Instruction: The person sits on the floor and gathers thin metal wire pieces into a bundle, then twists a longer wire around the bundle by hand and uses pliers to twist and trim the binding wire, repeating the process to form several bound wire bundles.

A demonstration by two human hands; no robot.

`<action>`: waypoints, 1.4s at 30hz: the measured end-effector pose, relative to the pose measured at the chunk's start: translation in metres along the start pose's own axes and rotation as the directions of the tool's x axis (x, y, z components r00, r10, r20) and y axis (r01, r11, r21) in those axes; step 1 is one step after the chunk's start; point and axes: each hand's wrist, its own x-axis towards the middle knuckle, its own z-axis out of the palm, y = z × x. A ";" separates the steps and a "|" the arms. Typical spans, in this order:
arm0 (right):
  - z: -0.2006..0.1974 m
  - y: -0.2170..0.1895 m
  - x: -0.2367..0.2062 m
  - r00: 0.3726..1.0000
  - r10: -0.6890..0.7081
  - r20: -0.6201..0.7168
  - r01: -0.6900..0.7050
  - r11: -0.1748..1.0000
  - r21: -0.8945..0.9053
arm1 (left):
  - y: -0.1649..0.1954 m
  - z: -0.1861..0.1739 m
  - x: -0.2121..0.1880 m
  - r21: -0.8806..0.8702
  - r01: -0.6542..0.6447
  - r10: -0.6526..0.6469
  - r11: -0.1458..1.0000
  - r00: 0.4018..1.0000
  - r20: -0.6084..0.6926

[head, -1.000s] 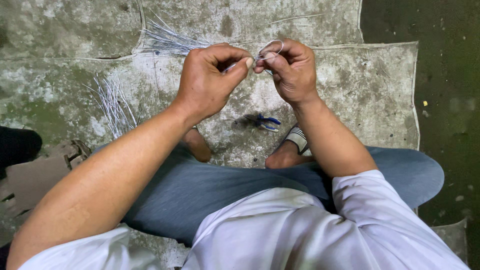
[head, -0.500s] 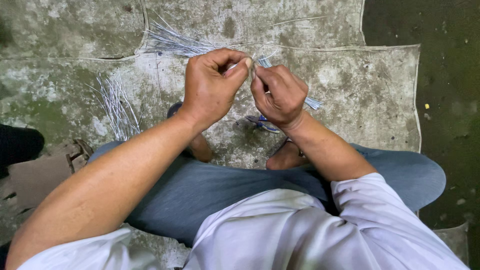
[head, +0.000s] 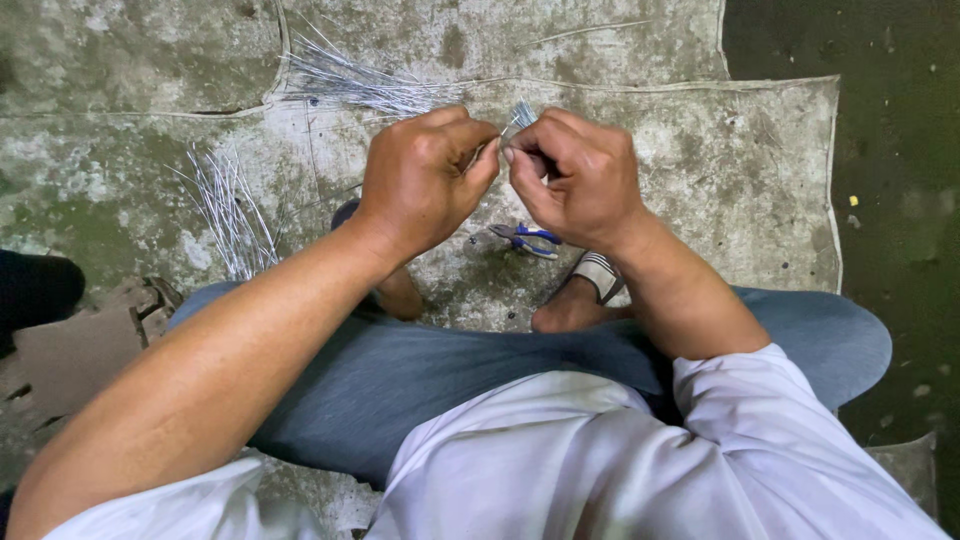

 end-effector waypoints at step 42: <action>0.031 0.034 -0.040 0.849 0.514 0.119 -0.320 0.323 0.890 | 0.010 0.000 0.011 -0.048 -0.132 0.129 0.990 0.989 -0.066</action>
